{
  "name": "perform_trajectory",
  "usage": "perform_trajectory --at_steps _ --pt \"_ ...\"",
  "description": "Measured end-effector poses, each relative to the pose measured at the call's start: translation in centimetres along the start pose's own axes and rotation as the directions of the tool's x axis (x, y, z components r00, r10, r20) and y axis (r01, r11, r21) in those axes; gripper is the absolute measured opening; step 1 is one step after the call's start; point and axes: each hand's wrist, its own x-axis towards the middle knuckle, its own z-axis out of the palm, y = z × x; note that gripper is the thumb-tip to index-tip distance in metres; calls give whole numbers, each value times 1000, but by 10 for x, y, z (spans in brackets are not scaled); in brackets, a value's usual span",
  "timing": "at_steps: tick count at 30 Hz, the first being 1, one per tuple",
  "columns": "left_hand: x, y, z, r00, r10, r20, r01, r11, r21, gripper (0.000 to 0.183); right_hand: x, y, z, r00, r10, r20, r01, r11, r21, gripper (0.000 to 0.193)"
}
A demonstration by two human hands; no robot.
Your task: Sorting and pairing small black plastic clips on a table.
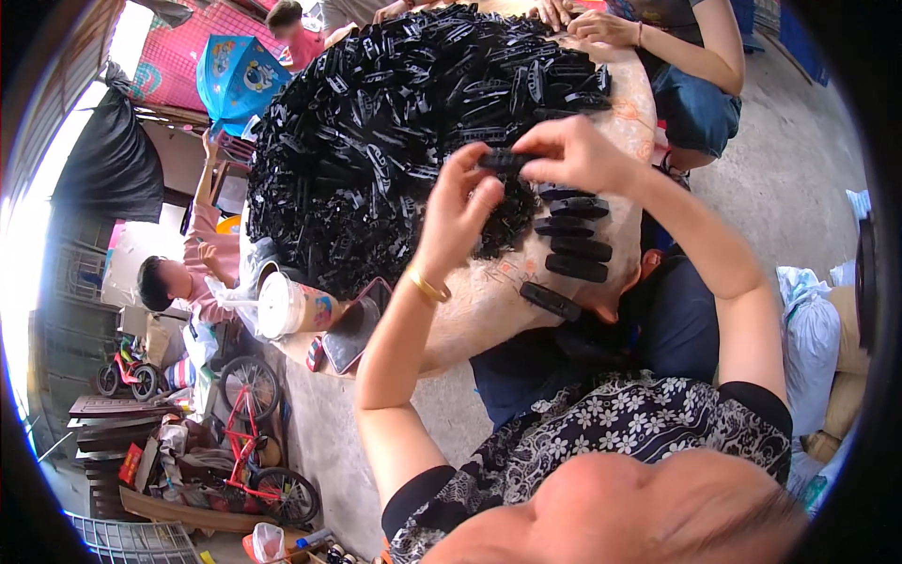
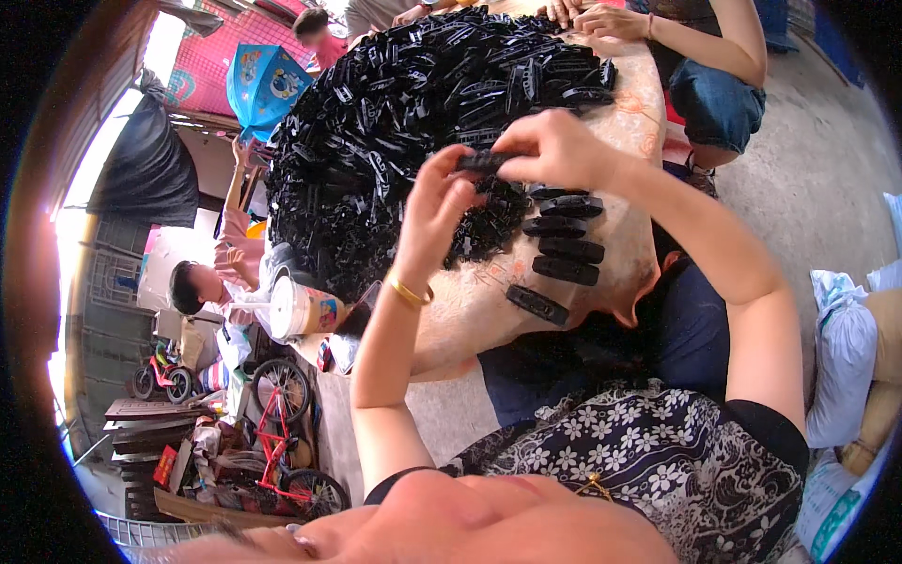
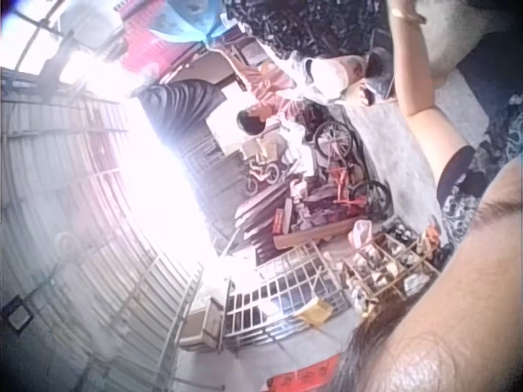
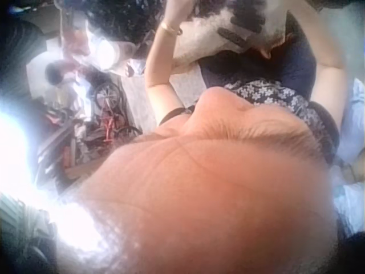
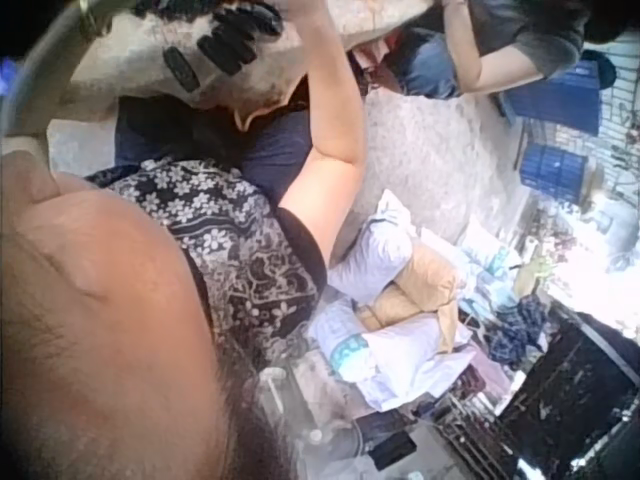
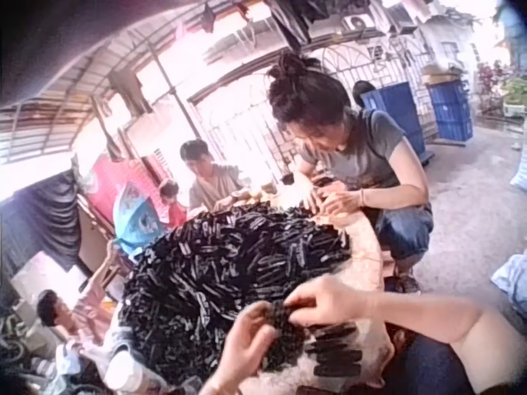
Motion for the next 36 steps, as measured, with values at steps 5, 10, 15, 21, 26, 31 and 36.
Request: perform_trajectory --at_steps 5,10,15,21,26,31,36 --pt "44 -19 -77 930 317 -185 158 109 981 53 -7 46 -55 971 222 85 -166 889 -426 26" --pt "69 -45 -123 869 -46 -493 490 -61 870 58 -1 40 -34 989 140 46 -97 855 -509 33" --pt "66 -46 -109 878 105 -467 475 -68 877 43 7 29 12 990 88 107 -7 804 -595 19" --pt "51 -24 -90 910 135 -391 192 699 689 20 16 33 26 983 159 93 -41 681 -731 17" --pt "16 1 -36 929 -329 -170 273 919 -285 55 12 28 13 999 9 -47 -33 833 -552 15" --pt "-5 -5 -4 966 -256 -27 223 885 -408 50 4 -4 7 978 -60 -198 68 997 32 19" --pt "-15 1 13 962 -270 38 261 872 -414 43 -11 -25 24 934 -286 -213 241 947 -214 14"
